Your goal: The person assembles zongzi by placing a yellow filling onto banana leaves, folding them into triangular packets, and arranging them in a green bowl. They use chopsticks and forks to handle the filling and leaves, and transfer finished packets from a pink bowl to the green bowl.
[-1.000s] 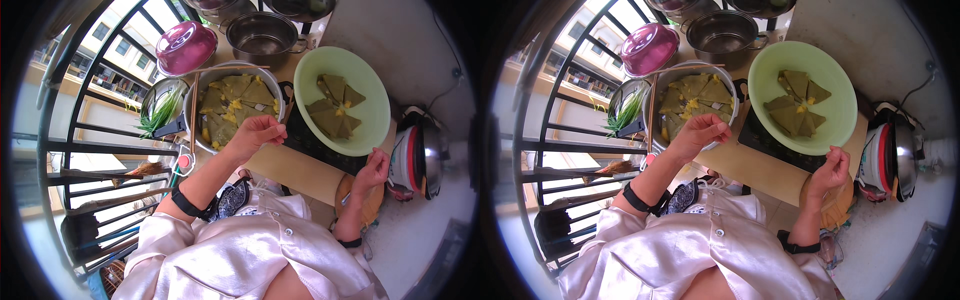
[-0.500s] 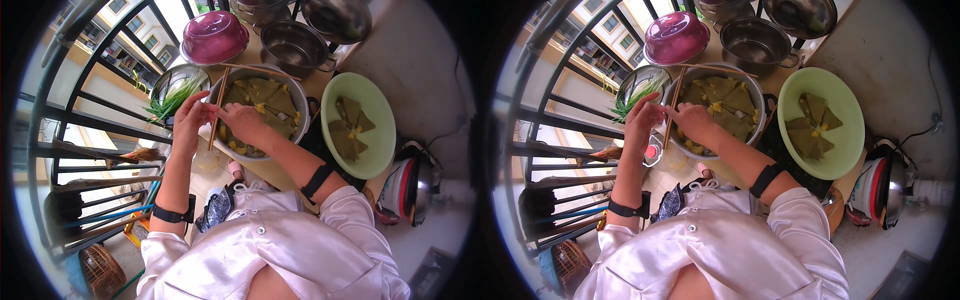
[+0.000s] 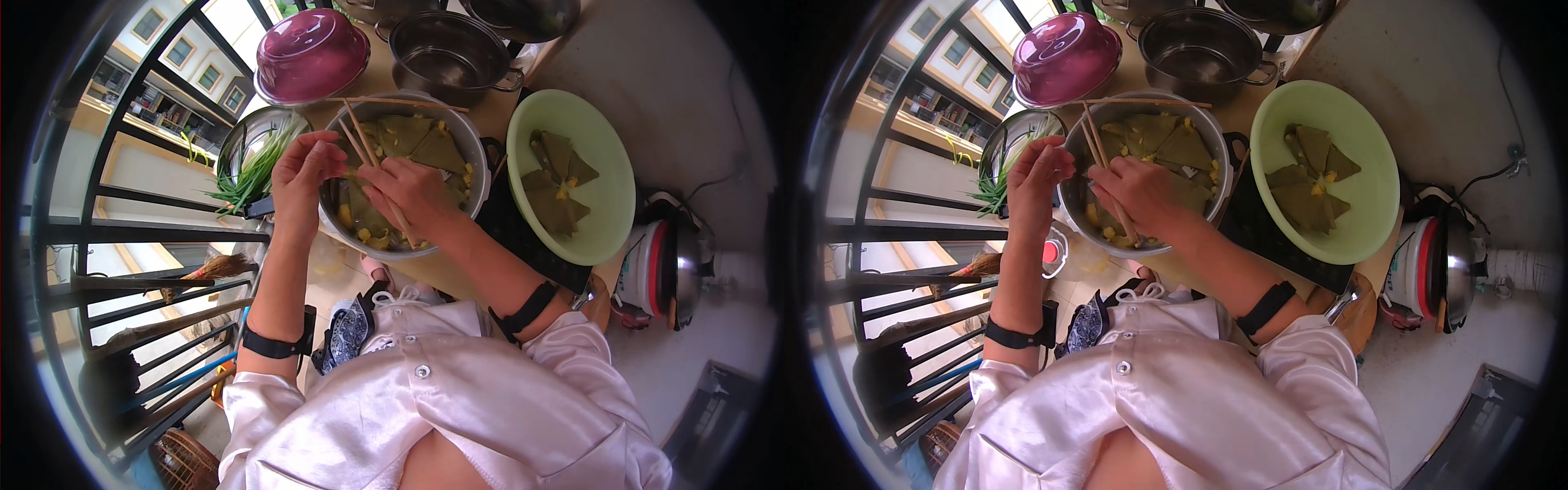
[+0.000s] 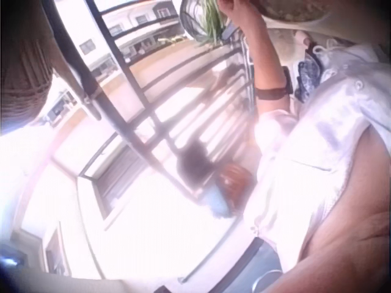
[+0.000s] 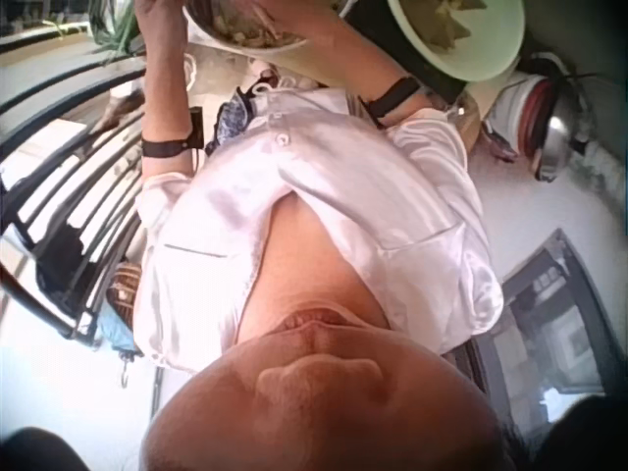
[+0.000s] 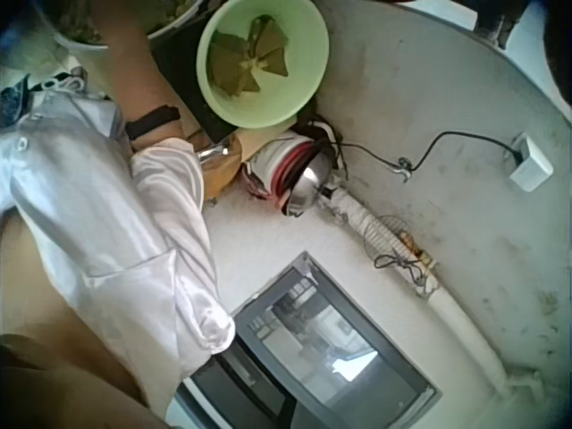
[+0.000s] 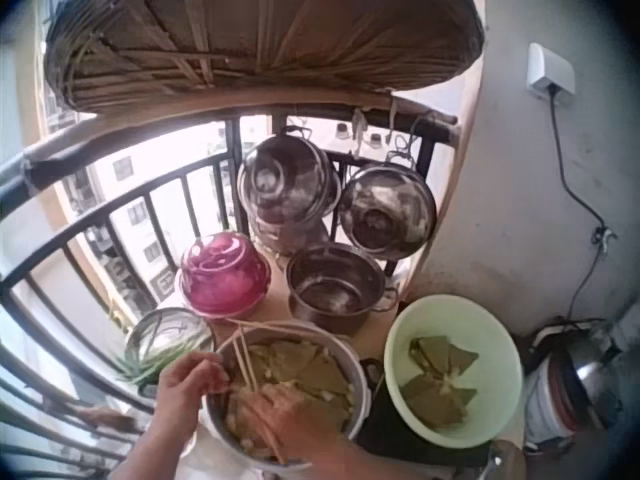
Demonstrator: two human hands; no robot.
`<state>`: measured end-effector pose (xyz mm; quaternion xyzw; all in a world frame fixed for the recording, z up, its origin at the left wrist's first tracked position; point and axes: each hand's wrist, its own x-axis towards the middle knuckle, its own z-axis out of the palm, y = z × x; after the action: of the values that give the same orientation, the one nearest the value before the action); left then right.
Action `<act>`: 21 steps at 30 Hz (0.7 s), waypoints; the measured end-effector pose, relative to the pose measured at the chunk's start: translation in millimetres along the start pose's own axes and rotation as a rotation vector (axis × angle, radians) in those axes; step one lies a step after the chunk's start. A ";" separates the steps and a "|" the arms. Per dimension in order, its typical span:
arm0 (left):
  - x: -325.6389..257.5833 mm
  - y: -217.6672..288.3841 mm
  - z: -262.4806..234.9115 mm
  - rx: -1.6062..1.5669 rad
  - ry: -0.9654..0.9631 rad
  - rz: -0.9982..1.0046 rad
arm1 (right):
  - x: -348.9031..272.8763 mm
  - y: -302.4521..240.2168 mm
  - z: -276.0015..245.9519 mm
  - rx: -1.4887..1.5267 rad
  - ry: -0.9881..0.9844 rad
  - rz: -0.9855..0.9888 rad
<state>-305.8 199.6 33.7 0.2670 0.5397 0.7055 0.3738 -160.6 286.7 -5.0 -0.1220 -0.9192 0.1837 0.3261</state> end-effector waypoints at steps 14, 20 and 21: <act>29.0 -102.0 80.1 0.962 -0.736 0.326 | -78.8 5.5 -76.2 0.663 0.843 0.583; 30.6 -120.8 99.5 1.237 -0.927 0.420 | -94.3 -3.5 -73.2 0.603 0.842 0.577; 30.6 -122.0 100.3 1.258 -0.944 0.433 | -96.3 -4.0 -73.4 0.621 0.856 0.584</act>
<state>-216.1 297.8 -56.8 0.7946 0.5567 0.1403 0.1974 -40.8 268.9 -3.9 -0.3314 -0.5382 0.4602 0.6235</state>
